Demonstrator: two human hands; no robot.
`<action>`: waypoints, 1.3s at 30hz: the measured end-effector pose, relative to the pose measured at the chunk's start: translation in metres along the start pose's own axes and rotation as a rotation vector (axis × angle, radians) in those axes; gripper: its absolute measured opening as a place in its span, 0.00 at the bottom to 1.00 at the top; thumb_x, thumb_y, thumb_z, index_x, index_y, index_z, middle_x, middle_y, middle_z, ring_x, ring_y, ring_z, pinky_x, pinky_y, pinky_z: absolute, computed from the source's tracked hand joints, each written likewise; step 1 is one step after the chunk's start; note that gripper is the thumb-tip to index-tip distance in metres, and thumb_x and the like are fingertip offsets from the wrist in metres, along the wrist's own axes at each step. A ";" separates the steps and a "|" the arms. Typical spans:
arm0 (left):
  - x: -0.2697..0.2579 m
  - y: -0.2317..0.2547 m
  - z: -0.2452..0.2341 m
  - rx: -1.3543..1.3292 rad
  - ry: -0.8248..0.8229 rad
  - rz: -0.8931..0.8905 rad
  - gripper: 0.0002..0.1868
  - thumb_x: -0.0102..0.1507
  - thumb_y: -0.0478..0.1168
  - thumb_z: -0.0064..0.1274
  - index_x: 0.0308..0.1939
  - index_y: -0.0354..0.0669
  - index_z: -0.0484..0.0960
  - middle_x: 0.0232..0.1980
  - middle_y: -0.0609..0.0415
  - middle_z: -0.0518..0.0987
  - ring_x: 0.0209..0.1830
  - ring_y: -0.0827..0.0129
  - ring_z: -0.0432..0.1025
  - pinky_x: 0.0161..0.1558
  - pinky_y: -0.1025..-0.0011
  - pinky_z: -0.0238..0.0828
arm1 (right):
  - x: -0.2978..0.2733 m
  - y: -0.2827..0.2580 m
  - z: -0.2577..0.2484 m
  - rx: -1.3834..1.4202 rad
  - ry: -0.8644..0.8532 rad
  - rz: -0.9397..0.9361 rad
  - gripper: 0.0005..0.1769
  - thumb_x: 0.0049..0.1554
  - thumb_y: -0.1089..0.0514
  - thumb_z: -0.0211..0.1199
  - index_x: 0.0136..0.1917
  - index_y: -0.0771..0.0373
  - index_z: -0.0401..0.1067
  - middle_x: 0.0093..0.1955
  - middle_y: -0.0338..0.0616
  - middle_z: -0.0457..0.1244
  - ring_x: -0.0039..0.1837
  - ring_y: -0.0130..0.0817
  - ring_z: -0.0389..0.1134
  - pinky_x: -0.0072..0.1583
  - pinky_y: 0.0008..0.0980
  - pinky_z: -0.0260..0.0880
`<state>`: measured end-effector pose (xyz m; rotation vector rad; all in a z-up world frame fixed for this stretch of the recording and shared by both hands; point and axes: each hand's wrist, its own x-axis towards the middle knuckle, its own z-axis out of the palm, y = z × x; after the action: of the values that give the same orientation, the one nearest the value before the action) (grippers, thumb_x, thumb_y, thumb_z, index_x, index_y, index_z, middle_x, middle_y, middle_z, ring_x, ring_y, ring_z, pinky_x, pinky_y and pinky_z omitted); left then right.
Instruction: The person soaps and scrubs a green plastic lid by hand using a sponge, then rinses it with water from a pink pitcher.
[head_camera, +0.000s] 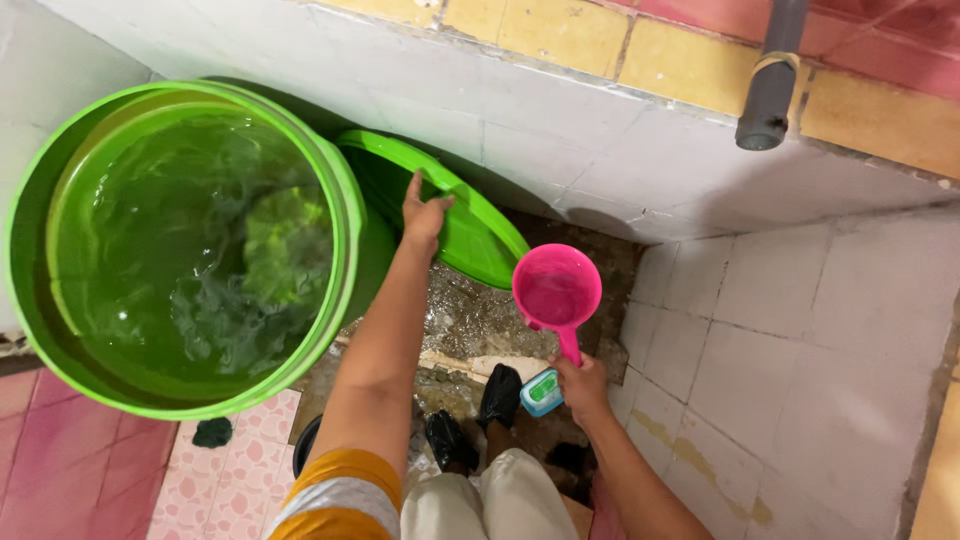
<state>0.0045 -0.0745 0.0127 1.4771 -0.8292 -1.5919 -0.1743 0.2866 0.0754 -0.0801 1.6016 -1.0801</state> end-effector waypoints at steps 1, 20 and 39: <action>-0.003 -0.005 -0.002 -0.004 0.005 0.003 0.49 0.54 0.24 0.57 0.78 0.44 0.56 0.73 0.39 0.69 0.64 0.54 0.72 0.61 0.63 0.72 | -0.002 -0.002 0.001 -0.024 -0.001 0.004 0.10 0.54 0.60 0.68 0.35 0.61 0.69 0.24 0.31 0.53 0.23 0.21 0.48 0.26 0.28 0.43; -0.315 0.066 -0.126 0.369 -0.225 -0.285 0.37 0.63 0.51 0.57 0.72 0.45 0.61 0.52 0.44 0.84 0.32 0.61 0.79 0.29 0.68 0.77 | -0.089 -0.042 0.060 -0.522 -0.445 -0.056 0.10 0.53 0.62 0.68 0.34 0.60 0.68 0.24 0.30 0.53 0.24 0.20 0.48 0.27 0.28 0.43; -0.530 0.070 -0.380 -0.371 0.412 -0.089 0.44 0.58 0.19 0.32 0.75 0.64 0.61 0.52 0.43 0.81 0.26 0.53 0.80 0.23 0.62 0.81 | -0.219 0.049 0.276 -1.033 -1.184 -0.033 0.19 0.60 0.50 0.64 0.36 0.65 0.69 0.22 0.40 0.58 0.22 0.27 0.57 0.26 0.28 0.56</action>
<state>0.3926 0.3795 0.2848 1.5045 -0.2227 -1.3449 0.1486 0.2775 0.2242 -1.1911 0.8601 0.0034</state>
